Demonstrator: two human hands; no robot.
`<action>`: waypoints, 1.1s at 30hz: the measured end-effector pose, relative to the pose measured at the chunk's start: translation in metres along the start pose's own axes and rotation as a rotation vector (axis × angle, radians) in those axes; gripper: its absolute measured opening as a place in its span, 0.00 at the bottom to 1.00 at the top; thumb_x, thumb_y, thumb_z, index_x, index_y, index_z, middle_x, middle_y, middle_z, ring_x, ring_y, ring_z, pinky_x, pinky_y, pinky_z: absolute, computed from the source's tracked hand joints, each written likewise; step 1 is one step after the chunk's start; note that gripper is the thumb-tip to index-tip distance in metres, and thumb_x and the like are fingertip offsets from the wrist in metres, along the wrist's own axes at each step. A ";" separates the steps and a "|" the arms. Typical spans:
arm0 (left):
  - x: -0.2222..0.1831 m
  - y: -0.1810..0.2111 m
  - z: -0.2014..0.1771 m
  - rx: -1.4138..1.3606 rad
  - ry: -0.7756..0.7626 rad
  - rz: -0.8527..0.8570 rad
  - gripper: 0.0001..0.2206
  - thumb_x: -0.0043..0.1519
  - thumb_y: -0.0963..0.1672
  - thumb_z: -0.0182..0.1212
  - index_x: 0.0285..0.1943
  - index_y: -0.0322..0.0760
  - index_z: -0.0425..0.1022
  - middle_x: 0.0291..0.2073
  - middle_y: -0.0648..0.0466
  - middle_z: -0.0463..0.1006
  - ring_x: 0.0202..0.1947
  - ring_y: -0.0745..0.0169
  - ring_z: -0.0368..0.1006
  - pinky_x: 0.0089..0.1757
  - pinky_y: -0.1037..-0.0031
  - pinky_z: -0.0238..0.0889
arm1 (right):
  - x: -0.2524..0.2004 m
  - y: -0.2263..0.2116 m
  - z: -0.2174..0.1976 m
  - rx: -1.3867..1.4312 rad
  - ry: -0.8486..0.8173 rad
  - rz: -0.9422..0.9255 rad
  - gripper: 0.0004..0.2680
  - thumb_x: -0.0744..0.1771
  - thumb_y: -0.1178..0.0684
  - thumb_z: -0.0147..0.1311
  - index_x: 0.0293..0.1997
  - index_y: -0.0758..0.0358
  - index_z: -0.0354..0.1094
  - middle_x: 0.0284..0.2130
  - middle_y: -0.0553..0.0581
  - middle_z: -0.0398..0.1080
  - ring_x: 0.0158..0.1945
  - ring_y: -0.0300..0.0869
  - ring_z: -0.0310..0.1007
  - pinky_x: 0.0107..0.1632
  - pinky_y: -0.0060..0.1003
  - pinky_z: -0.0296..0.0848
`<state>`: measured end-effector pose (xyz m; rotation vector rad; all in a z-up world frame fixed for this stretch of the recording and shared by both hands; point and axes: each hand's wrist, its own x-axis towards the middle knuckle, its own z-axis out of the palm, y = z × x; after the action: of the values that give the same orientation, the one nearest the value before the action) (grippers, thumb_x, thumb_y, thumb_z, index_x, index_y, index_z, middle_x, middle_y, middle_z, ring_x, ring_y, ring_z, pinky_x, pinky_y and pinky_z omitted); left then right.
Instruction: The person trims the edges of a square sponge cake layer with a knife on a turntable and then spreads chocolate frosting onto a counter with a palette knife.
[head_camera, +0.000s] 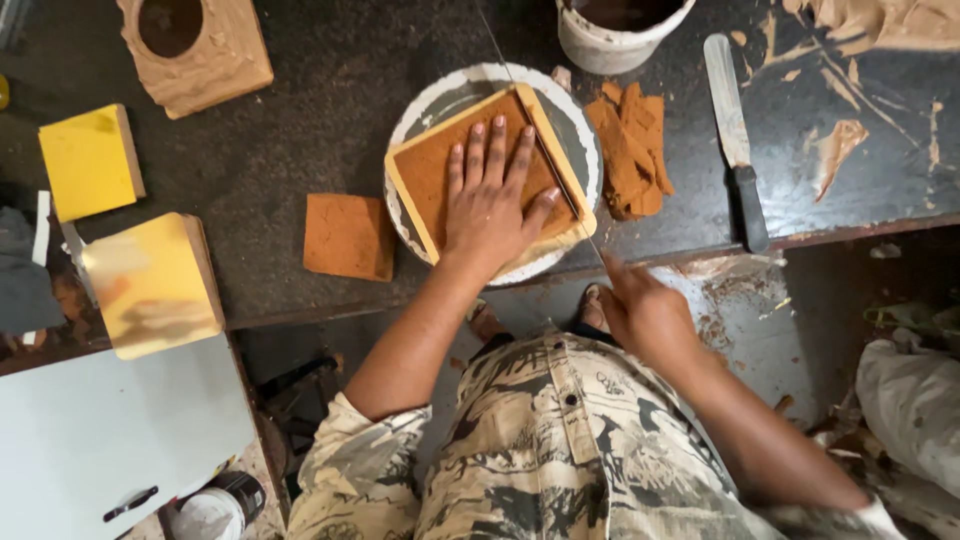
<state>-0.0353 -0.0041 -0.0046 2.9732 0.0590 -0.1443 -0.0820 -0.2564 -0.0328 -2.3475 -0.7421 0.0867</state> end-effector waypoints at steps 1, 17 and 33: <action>0.001 0.000 0.001 0.009 0.009 0.018 0.36 0.67 0.60 0.41 0.81 0.45 0.45 0.79 0.41 0.41 0.78 0.38 0.33 0.70 0.48 0.22 | 0.011 0.004 0.006 -0.001 -0.002 0.002 0.18 0.65 0.56 0.57 0.62 0.69 0.67 0.32 0.68 0.73 0.30 0.62 0.74 0.33 0.52 0.74; 0.003 0.001 0.003 0.000 0.022 0.010 0.36 0.68 0.59 0.41 0.81 0.44 0.44 0.79 0.40 0.41 0.78 0.39 0.34 0.69 0.48 0.21 | 0.022 0.019 0.019 -0.026 -0.059 0.023 0.17 0.66 0.56 0.57 0.62 0.68 0.68 0.37 0.70 0.75 0.33 0.62 0.75 0.37 0.51 0.75; 0.000 0.002 0.000 -0.040 0.103 0.013 0.36 0.66 0.59 0.46 0.80 0.41 0.49 0.78 0.39 0.46 0.77 0.37 0.38 0.69 0.46 0.25 | -0.010 0.034 0.017 0.023 0.028 -0.057 0.17 0.63 0.58 0.60 0.57 0.72 0.69 0.36 0.72 0.74 0.37 0.64 0.76 0.40 0.51 0.75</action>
<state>-0.0356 -0.0056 -0.0044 2.9382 0.0552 0.0115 -0.0777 -0.2728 -0.0676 -2.2995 -0.7893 0.0380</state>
